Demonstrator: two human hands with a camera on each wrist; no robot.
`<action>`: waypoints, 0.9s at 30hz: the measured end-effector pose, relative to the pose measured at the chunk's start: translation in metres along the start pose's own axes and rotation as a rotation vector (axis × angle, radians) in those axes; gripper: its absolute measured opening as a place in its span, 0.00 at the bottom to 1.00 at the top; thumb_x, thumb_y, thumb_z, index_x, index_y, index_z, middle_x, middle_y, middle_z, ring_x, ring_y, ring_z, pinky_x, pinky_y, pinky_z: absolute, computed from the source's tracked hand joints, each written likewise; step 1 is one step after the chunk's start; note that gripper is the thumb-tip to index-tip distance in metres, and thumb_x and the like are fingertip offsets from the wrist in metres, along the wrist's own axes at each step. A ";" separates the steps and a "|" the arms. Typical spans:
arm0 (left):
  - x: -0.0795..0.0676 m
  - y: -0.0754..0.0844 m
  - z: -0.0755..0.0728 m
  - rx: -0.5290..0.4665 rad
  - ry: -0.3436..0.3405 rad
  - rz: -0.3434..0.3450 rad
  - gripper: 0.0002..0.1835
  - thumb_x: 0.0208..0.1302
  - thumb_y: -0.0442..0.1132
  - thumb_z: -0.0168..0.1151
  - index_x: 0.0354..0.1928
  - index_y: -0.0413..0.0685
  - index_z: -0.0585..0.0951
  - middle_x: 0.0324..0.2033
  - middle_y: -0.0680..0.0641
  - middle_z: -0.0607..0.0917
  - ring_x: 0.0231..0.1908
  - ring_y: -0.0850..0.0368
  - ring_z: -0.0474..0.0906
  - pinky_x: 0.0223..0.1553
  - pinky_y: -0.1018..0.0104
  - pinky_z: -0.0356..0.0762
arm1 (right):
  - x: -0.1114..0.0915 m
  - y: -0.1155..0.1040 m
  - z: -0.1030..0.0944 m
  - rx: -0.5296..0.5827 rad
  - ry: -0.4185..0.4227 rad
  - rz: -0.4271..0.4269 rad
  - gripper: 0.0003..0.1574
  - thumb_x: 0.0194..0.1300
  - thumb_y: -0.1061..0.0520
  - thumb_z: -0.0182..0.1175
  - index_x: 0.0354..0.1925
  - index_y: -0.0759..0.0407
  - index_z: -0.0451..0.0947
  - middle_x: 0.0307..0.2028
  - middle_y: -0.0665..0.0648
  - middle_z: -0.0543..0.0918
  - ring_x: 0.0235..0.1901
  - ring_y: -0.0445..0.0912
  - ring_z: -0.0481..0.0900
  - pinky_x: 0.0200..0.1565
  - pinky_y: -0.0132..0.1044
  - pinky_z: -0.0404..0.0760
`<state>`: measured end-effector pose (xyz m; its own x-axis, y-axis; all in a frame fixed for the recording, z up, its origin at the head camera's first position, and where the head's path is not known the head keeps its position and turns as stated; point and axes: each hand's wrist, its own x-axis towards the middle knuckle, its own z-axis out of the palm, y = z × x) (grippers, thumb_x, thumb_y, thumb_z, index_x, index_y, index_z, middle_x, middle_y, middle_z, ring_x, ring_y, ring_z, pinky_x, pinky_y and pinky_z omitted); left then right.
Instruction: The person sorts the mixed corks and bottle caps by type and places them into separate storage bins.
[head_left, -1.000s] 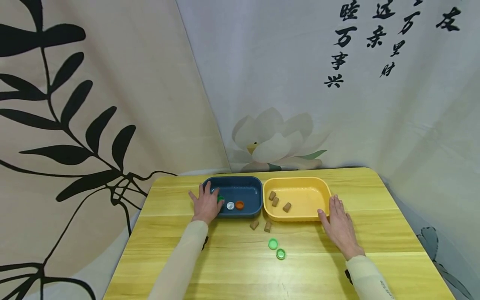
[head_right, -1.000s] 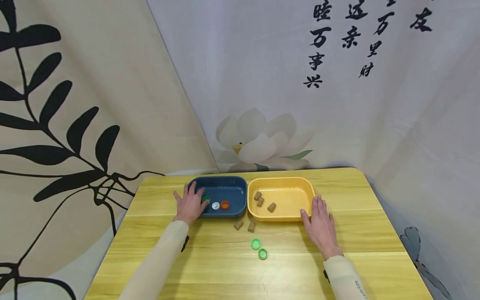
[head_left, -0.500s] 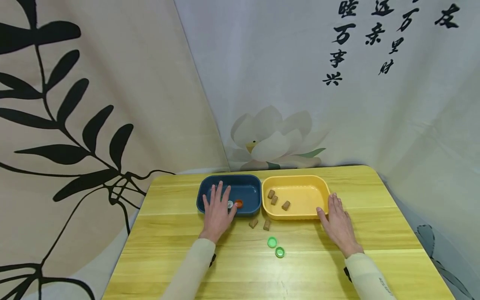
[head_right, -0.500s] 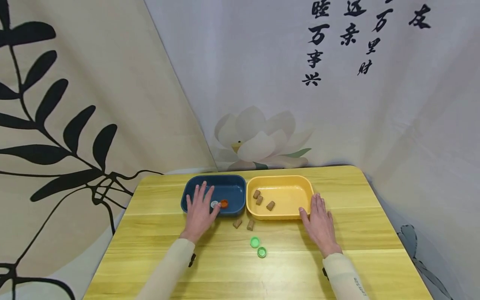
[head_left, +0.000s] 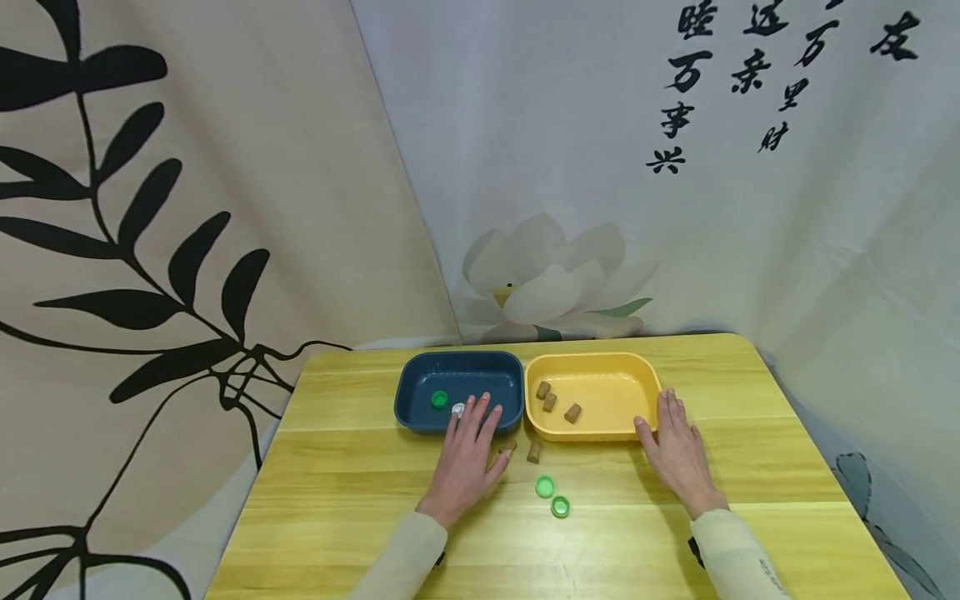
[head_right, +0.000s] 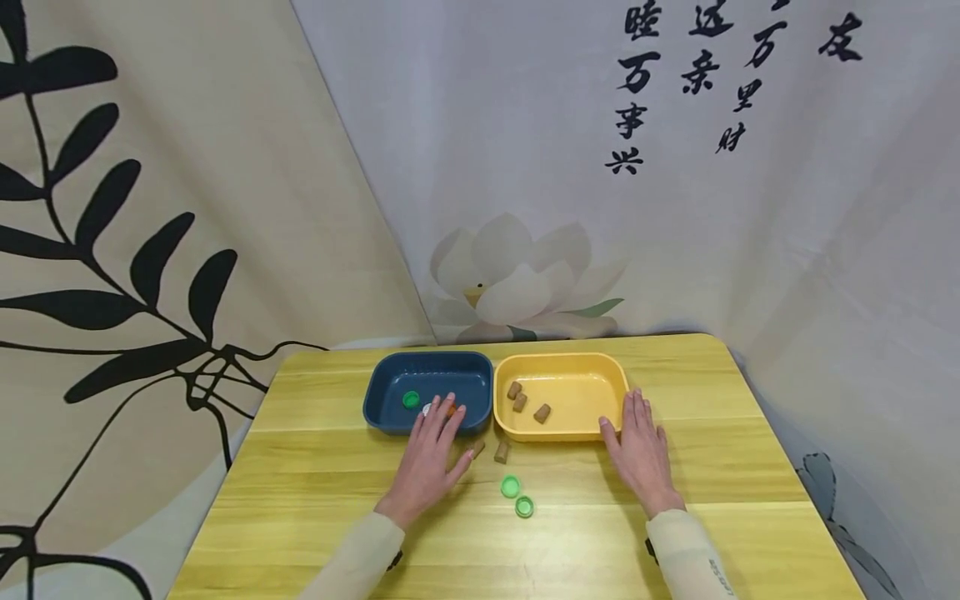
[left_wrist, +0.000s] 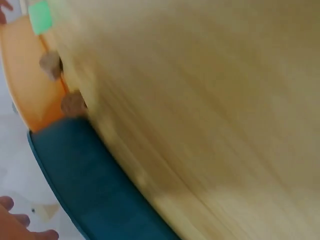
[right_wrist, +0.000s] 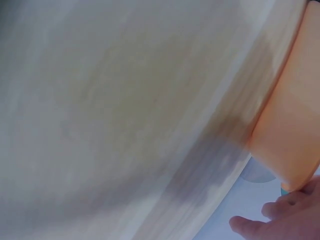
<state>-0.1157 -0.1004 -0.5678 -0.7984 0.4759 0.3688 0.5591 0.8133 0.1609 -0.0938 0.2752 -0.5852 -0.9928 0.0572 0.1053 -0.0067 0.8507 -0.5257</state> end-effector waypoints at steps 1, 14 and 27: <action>-0.001 0.003 0.000 0.000 -0.004 0.021 0.38 0.72 0.56 0.63 0.77 0.47 0.66 0.79 0.41 0.60 0.78 0.40 0.53 0.71 0.35 0.62 | 0.000 0.000 0.000 0.003 0.002 0.000 0.52 0.83 0.35 0.37 0.79 0.75 0.39 0.79 0.75 0.42 0.77 0.72 0.45 0.66 0.79 0.51; -0.013 0.025 0.015 0.029 -0.086 0.283 0.37 0.72 0.58 0.62 0.77 0.51 0.67 0.79 0.44 0.60 0.78 0.44 0.56 0.71 0.40 0.65 | -0.001 -0.001 0.001 0.022 -0.007 0.015 0.52 0.83 0.35 0.37 0.80 0.73 0.38 0.80 0.73 0.39 0.77 0.72 0.44 0.68 0.77 0.49; -0.016 0.043 0.021 0.062 -0.247 0.444 0.37 0.75 0.61 0.57 0.79 0.54 0.64 0.78 0.48 0.63 0.78 0.45 0.57 0.72 0.45 0.64 | -0.001 -0.001 0.001 0.032 -0.003 0.014 0.52 0.83 0.35 0.37 0.80 0.73 0.37 0.80 0.74 0.40 0.77 0.72 0.44 0.68 0.76 0.50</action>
<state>-0.0833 -0.0657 -0.5857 -0.5198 0.8391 0.1603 0.8483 0.5292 -0.0194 -0.0931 0.2738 -0.5861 -0.9932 0.0677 0.0949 0.0039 0.8328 -0.5536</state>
